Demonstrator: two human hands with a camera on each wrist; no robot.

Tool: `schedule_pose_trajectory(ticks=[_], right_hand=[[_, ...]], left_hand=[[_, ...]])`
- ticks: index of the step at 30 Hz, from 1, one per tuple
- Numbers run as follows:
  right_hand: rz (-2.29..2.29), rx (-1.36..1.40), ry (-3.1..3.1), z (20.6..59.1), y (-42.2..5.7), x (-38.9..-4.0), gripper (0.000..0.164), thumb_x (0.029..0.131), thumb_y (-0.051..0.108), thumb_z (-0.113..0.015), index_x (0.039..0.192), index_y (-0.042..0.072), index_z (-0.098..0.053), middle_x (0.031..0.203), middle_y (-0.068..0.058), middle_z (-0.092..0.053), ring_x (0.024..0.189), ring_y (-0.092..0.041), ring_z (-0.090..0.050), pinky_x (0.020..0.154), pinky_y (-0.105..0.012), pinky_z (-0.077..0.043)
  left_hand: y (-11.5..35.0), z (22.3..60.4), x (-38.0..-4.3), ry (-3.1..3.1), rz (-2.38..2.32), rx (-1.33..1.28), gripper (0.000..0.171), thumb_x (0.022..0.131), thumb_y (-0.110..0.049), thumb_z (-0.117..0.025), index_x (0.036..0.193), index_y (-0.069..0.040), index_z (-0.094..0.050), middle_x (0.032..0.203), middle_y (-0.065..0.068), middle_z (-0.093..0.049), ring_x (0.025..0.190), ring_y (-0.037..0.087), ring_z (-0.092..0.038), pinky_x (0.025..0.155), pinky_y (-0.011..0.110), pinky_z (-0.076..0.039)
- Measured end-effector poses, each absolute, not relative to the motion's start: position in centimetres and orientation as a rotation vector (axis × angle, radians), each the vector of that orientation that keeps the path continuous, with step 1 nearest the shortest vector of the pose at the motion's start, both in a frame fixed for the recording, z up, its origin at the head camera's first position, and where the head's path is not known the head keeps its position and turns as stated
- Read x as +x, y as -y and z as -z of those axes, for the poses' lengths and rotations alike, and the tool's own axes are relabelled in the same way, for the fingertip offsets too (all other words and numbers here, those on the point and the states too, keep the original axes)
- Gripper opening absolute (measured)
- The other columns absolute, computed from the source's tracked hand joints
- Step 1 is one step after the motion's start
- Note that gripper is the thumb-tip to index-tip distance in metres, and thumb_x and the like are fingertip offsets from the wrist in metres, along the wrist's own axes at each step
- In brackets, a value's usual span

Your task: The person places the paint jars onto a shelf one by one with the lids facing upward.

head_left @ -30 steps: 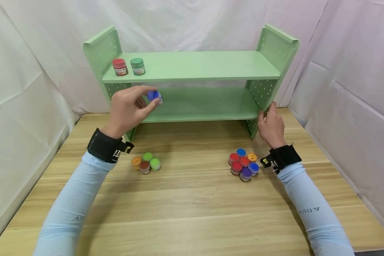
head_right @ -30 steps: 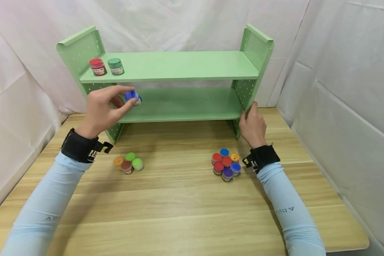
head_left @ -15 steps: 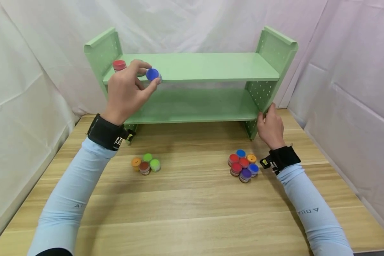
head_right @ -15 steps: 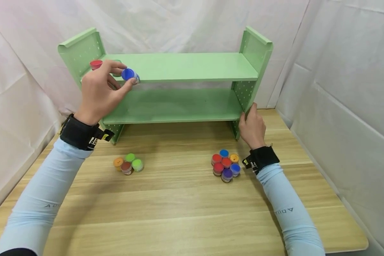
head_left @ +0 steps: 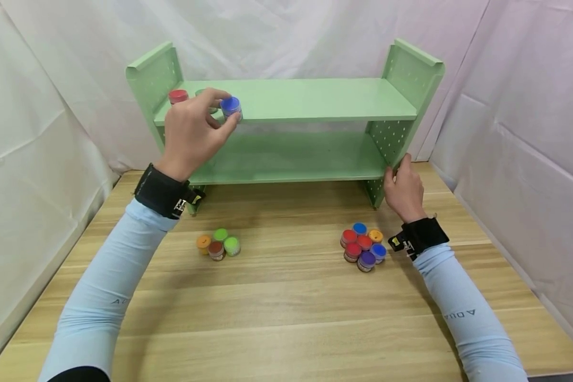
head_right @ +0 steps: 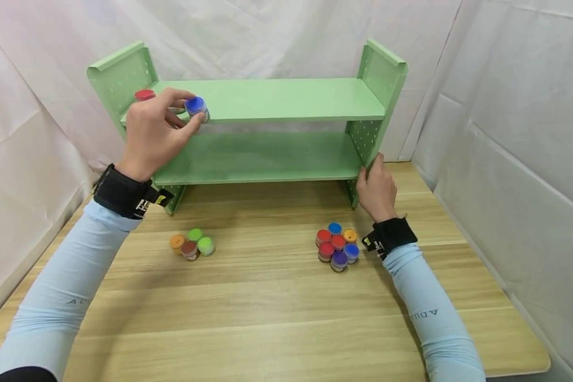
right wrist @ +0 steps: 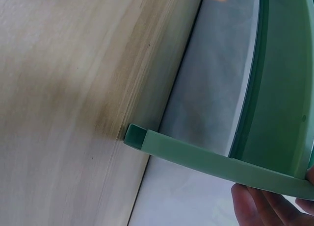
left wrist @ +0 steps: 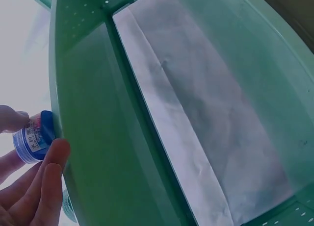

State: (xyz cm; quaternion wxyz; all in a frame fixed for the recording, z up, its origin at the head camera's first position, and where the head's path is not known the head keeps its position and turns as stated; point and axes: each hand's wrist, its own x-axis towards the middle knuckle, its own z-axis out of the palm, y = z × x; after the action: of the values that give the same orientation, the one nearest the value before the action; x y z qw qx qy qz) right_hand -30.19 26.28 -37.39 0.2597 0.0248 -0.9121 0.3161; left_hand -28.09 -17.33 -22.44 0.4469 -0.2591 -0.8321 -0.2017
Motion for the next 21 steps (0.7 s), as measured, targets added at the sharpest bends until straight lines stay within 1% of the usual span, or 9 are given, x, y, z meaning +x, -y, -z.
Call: schedule_pose_trajectory(ticks=[2, 5, 9, 12, 16, 18, 21], right_hand=[[-0.856, 0.071, 2.468, 37.42, -26.25, -30.21, 0.046, 0.107, 0.025, -0.040, 0.143, -0.003, -0.040, 0.111, -0.037, -0.065, 0.082, -0.049, -0.066, 0.059, -0.052, -0.043], [-0.853, 0.072, 2.464, 37.43, -26.28, -30.27, 0.045, 0.107, 0.025, -0.040, 0.142, -0.004, -0.040, 0.111, -0.037, -0.065, 0.081, -0.049, -0.066, 0.058, -0.050, -0.043], [-0.857, 0.074, 2.454, 37.48, -26.22, -30.29, 0.044, 0.107, 0.024, -0.040, 0.140, -0.005, -0.041, 0.114, -0.037, -0.064, 0.085, -0.051, -0.066, 0.060, -0.054, -0.045], [-0.860, 0.073, 2.446, 37.59, -26.18, -30.35, 0.044, 0.107, 0.023, -0.041, 0.139, -0.006, -0.042, 0.116, -0.037, -0.064, 0.088, -0.052, -0.066, 0.063, -0.057, -0.046], [-0.856, 0.080, 2.440, 37.65, -26.07, -30.49, 0.044, 0.106, 0.022, -0.041, 0.140, -0.006, -0.041, 0.120, -0.038, -0.063, 0.090, -0.053, -0.066, 0.065, -0.060, -0.047], [-0.856, 0.085, 2.439, 37.61, -26.04, -30.55, 0.045, 0.106, 0.023, -0.040, 0.141, -0.006, -0.041, 0.122, -0.038, -0.062, 0.091, -0.053, -0.066, 0.066, -0.061, -0.047], [-0.850, 0.086, 2.438, 37.52, -26.04, -30.59, 0.045, 0.106, 0.023, -0.041, 0.140, -0.006, -0.041, 0.121, -0.037, -0.062, 0.091, -0.053, -0.065, 0.065, -0.061, -0.047]], left_hand=[[17.35, 22.48, -28.18, 2.062, 0.494, -0.635, 0.036, 0.097, -0.033, -0.070, 0.117, -0.004, -0.072, 0.102, 0.014, -0.080, 0.066, 0.027, -0.073, 0.057, 0.026, -0.033], [17.30, 22.47, -28.26, 2.066, 0.486, -0.615, 0.035, 0.097, -0.033, -0.069, 0.119, -0.006, -0.074, 0.105, 0.015, -0.078, 0.068, 0.028, -0.073, 0.059, 0.032, -0.039], [17.15, 22.33, -28.20, 2.079, 0.472, -0.582, 0.035, 0.098, -0.032, -0.069, 0.122, -0.007, -0.076, 0.108, 0.017, -0.072, 0.071, 0.028, -0.073, 0.063, 0.040, -0.045], [17.01, 22.18, -28.13, 2.102, 0.464, -0.571, 0.036, 0.098, -0.031, -0.069, 0.123, -0.006, -0.075, 0.111, 0.018, -0.069, 0.072, 0.028, -0.073, 0.064, 0.040, -0.046], [17.00, 21.98, -28.16, 2.119, 0.460, -0.570, 0.037, 0.098, -0.030, -0.069, 0.124, -0.003, -0.074, 0.113, 0.019, -0.068, 0.072, 0.030, -0.073, 0.064, 0.041, -0.048], [17.05, 21.88, -28.22, 2.114, 0.461, -0.569, 0.037, 0.098, -0.029, -0.070, 0.125, -0.005, -0.073, 0.114, 0.018, -0.070, 0.071, 0.030, -0.073, 0.065, 0.041, -0.048], [17.09, 21.83, -28.35, 2.098, 0.455, -0.574, 0.033, 0.098, -0.029, -0.071, 0.121, -0.007, -0.074, 0.112, 0.015, -0.072, 0.068, 0.029, -0.071, 0.064, 0.038, -0.044]])
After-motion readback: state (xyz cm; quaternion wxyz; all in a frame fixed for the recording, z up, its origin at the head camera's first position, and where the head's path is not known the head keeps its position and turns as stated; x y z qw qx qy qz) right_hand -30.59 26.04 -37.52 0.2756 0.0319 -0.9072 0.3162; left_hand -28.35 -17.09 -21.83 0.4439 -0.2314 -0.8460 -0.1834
